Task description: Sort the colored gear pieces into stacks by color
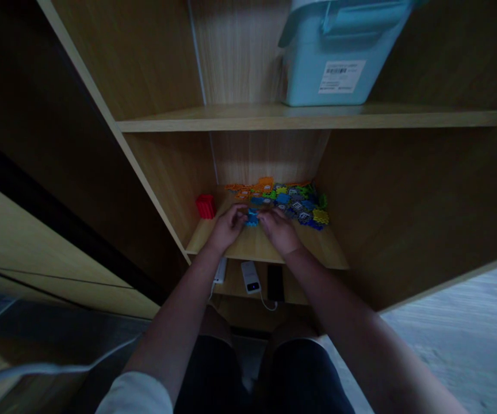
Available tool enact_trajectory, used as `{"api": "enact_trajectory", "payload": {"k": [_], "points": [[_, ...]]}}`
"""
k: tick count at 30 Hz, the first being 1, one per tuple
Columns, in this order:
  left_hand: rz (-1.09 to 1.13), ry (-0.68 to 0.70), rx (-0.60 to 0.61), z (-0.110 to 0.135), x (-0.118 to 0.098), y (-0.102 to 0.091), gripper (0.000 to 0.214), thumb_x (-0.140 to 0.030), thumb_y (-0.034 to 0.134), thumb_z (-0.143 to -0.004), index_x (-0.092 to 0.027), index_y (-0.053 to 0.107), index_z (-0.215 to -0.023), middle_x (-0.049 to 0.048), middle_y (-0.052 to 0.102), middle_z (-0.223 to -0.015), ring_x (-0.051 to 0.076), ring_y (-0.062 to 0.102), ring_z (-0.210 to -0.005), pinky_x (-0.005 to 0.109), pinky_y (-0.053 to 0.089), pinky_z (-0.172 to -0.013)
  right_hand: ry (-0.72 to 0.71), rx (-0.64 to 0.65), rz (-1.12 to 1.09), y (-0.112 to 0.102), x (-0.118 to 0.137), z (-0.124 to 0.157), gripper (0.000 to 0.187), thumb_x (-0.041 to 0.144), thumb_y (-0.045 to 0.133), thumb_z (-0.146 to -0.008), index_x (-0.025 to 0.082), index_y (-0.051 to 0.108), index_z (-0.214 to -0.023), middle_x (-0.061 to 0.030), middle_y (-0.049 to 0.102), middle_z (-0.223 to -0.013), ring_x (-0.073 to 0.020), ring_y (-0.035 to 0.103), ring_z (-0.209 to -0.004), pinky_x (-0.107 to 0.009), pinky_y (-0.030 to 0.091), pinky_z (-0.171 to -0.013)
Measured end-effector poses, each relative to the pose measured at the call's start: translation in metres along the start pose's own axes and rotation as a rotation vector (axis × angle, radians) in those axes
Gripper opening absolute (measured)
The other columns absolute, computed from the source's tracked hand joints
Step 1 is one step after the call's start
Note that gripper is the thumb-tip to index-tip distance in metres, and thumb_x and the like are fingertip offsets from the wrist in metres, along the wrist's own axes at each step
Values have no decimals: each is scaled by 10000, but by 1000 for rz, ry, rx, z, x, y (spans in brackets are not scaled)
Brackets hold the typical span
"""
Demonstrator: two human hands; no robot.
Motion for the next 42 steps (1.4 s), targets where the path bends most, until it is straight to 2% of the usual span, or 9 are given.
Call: {"api": "enact_trajectory", "payload": {"k": [5, 8, 12, 18, 23, 29, 32, 36, 42], "points": [[58, 25, 51, -2, 2, 1, 212, -254, 607, -1012, -218, 718, -1190, 70, 789, -1105, 210, 748, -1031, 344, 583, -946, -98, 81, -45, 3, 7, -1, 311, 125, 599, -1066, 287, 723, -1301, -53, 800, -1235, -249, 710, -1155, -412, 604, -1034], [82, 9, 49, -3, 8, 1, 166, -248, 606, -1004, -214, 722, -1118, 70, 792, -1106, 210, 748, -1048, 350, 580, -975, -20, 38, -136, 0, 6, -5, 240, 242, 662, -1066, 296, 725, -1291, -65, 791, -1259, -265, 702, -1193, -450, 593, -1076], [144, -15, 38, -3, 15, 2, 166, -251, 613, -1000, -211, 701, -1134, 72, 786, -1113, 203, 751, -1068, 342, 576, -985, 117, -7, -202, -1, -2, -7, 295, 350, 707, -1041, 258, 701, -1322, -109, 769, -1307, -309, 689, -1241, -516, 565, -1108], [187, -31, 29, -4, 19, 2, 169, -261, 621, -1006, -208, 694, -1149, 80, 790, -1136, 197, 760, -1071, 341, 581, -990, 186, 33, -322, 7, -10, -4, 217, 374, 695, -1032, 272, 740, -1219, -78, 799, -1179, -274, 723, -1128, -455, 572, -1037], [135, -24, 39, -3, 17, 2, 168, -255, 629, -999, -212, 708, -1141, 86, 795, -1150, 214, 764, -1093, 365, 590, -1002, 257, 77, -437, 14, -16, -2, 212, 408, 695, -1008, 279, 734, -1171, -48, 785, -1134, -233, 706, -982, -406, 575, -938], [50, -57, -67, -3, 16, -2, 411, -219, 662, -978, -226, 590, -1383, 68, 793, -1095, 210, 770, -1037, 370, 594, -965, 365, 66, -446, 22, -30, 1, 238, 398, 748, -946, 283, 709, -1150, -49, 780, -1160, -247, 707, -1018, -426, 571, -966], [-98, -128, -126, -4, 20, -6, 367, -119, 651, -922, -214, 609, -1275, 58, 781, -1040, 215, 759, -993, 378, 585, -946, 382, 78, -398, 26, -36, 2, 278, 357, 772, -920, 285, 690, -1176, -59, 774, -1200, -265, 712, -1081, -462, 563, -1018], [-195, -244, -113, -4, 23, -7, 324, -95, 658, -875, -216, 618, -1173, 46, 769, -989, 219, 748, -913, 371, 586, -867, 380, 87, -381, 33, -41, 3, 319, 312, 794, -900, 276, 668, -1191, -71, 770, -1220, -268, 720, -1140, -478, 558, -1069], [-168, -227, -83, -4, 22, -5, 315, -112, 654, -858, -222, 605, -1149, 28, 764, -909, 210, 739, -832, 357, 569, -793, 365, 122, -375, 38, -44, 5, 374, 288, 809, -886, 253, 648, -1222, -97, 763, -1261, -266, 725, -1189, -497, 557, -1105]]}}
Point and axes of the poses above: each hand's wrist, its own z-axis away from the middle knuckle, its own y-axis out of the palm, x = y × z, the point moved 4 cm from there along -z, towards the middle knuckle
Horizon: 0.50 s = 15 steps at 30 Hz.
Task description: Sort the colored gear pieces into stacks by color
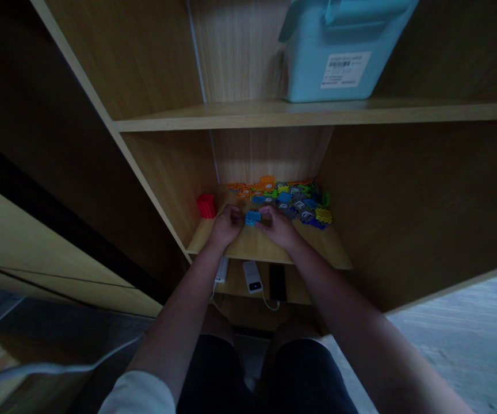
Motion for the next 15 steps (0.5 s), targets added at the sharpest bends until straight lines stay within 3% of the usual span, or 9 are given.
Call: {"api": "enact_trajectory", "payload": {"k": [15], "points": [[25, 13, 55, 2, -2, 3, 402, -72, 703, -813, -222, 591, -1169, 12, 770, -935, 197, 744, -849, 337, 567, -808, -28, 13, 32, 3, -4, -1, 371, 310, 767, -922, 248, 641, -1266, -110, 747, -1307, -285, 720, -1219, -507, 568, -1101]]}}
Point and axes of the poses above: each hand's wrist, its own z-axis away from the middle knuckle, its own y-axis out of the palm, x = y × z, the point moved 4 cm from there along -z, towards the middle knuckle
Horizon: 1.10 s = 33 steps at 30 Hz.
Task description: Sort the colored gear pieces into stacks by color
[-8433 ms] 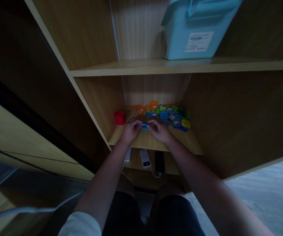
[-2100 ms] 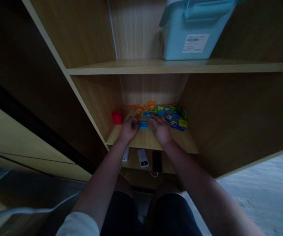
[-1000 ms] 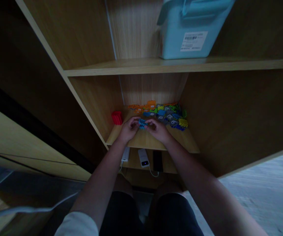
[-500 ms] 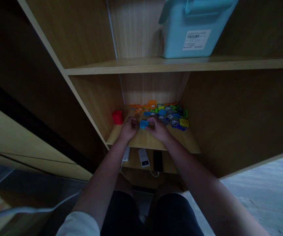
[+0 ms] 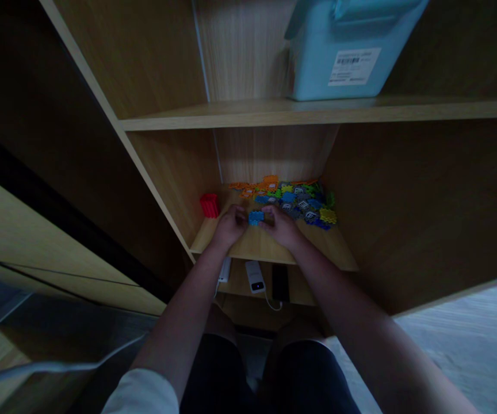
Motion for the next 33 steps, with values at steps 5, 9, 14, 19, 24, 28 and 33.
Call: {"api": "enact_trajectory", "payload": {"k": [5, 9, 14, 19, 24, 28, 33], "points": [[-5, -10, 13, -1, 3, 2, 392, -76, 707, -817, -222, 596, -1163, 4, 774, -921, 189, 744, -830, 330, 559, -786, 0, 1, 13, 1, 1, 0, 382, 287, 779, -914, 251, 634, -1265, -106, 752, -1295, -280, 728, -1201, -508, 579, -1086], [-1, 0, 17, -1, 4, 2, 380, -97, 724, -825, -229, 603, -1160, 5, 779, -934, 187, 749, -840, 326, 558, -781, -12, 4, 17, 0, 3, 0, 388, 276, 786, -908, 256, 634, -1264, -108, 754, -1294, -281, 732, -1200, -506, 580, -1084], [-16, 21, 16, 0, 4, 2, 368, -114, 726, -831, -232, 617, -1162, 7, 787, -941, 187, 749, -833, 327, 556, -772, -6, 14, 14, 1, 3, 1, 395, 258, 785, -906, 251, 634, -1271, -110, 753, -1293, -278, 736, -1182, -506, 578, -1084], [-18, 22, 25, 0, 4, 2, 348, -116, 734, -825, -229, 629, -1136, 4, 784, -928, 188, 750, -828, 322, 557, -769, -3, 23, -6, 2, 2, 1, 403, 281, 787, -910, 251, 633, -1281, -112, 749, -1299, -276, 736, -1186, -511, 575, -1085], [-27, 25, 40, 0, 2, 2, 349, -117, 731, -828, -230, 627, -1141, 19, 792, -953, 206, 756, -846, 340, 560, -776, 24, 17, 14, 3, 2, 2, 467, 264, 821, -880, 248, 626, -1305, -119, 741, -1317, -284, 736, -1185, -510, 577, -1078], [-36, 13, 41, 0, 4, 2, 360, -117, 736, -821, -238, 633, -1143, 19, 792, -958, 211, 764, -863, 344, 565, -787, 12, 16, 15, 4, 0, 2, 492, 253, 828, -869, 254, 624, -1317, -105, 749, -1297, -277, 741, -1180, -501, 582, -1071], [-24, 16, 38, 0, 7, 4, 371, -121, 751, -804, -245, 643, -1137, 8, 785, -936, 207, 760, -845, 340, 570, -775, -1, 19, 11, 6, -2, 2, 489, 230, 817, -872, 242, 616, -1318, -117, 752, -1295, -276, 741, -1193, -499, 585, -1075]]}}
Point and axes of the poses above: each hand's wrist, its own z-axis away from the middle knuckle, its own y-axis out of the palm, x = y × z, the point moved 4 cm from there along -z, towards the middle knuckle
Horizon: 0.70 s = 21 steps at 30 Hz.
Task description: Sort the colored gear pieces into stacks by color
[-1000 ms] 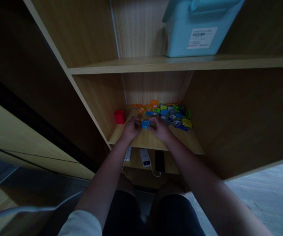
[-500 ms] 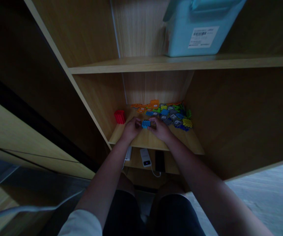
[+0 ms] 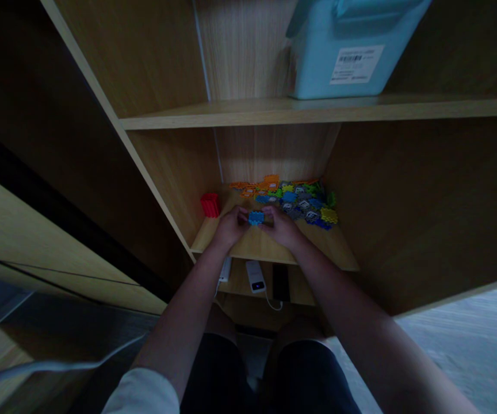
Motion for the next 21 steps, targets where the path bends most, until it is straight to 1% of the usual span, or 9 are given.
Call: {"api": "enact_trajectory", "payload": {"k": [4, 12, 16, 18, 21], "points": [[-8, -1, -1, 0, 0, 1, 367, -119, 755, -812, -243, 643, -1139, 13, 787, -940, 212, 762, -845, 343, 572, -769, 5, 3, 2, 0, 0, 0, 487, 240, 825, -872, 247, 616, -1312, -115, 754, -1293, -275, 741, -1197, -504, 581, -1088], [-26, 4, -9, 0, -2, -1, 349, -143, 766, -812, -243, 658, -1129, 20, 792, -952, 221, 762, -860, 349, 578, -779, 6, 22, 14, 1, -2, -1, 478, 249, 810, -875, 241, 610, -1309, -120, 747, -1285, -281, 741, -1170, -500, 583, -1060], [-27, -16, -5, 0, -4, -1, 343, -115, 731, -818, -242, 654, -1127, 24, 791, -952, 223, 763, -858, 351, 577, -784, -6, 3, 38, -5, 6, 0, 499, 368, 846, -877, 246, 624, -1307, -124, 736, -1296, -302, 718, -1214, -504, 562, -1088], [-36, -20, -19, 1, -8, -2, 305, -112, 692, -844, -232, 652, -1122, 33, 789, -948, 224, 760, -851, 353, 573, -782, -10, -27, 57, -9, 11, 0, 433, 438, 791, -938, 244, 634, -1291, -131, 731, -1294, -310, 699, -1243, -507, 546, -1105], [-64, -26, -45, 2, -12, -3, 271, -106, 648, -864, -224, 653, -1108, 36, 783, -935, 217, 750, -828, 346, 570, -777, -5, -69, 99, -15, 16, 0, 297, 468, 630, -1047, 240, 654, -1235, -141, 734, -1263, -318, 684, -1242, -520, 526, -1118]]}}
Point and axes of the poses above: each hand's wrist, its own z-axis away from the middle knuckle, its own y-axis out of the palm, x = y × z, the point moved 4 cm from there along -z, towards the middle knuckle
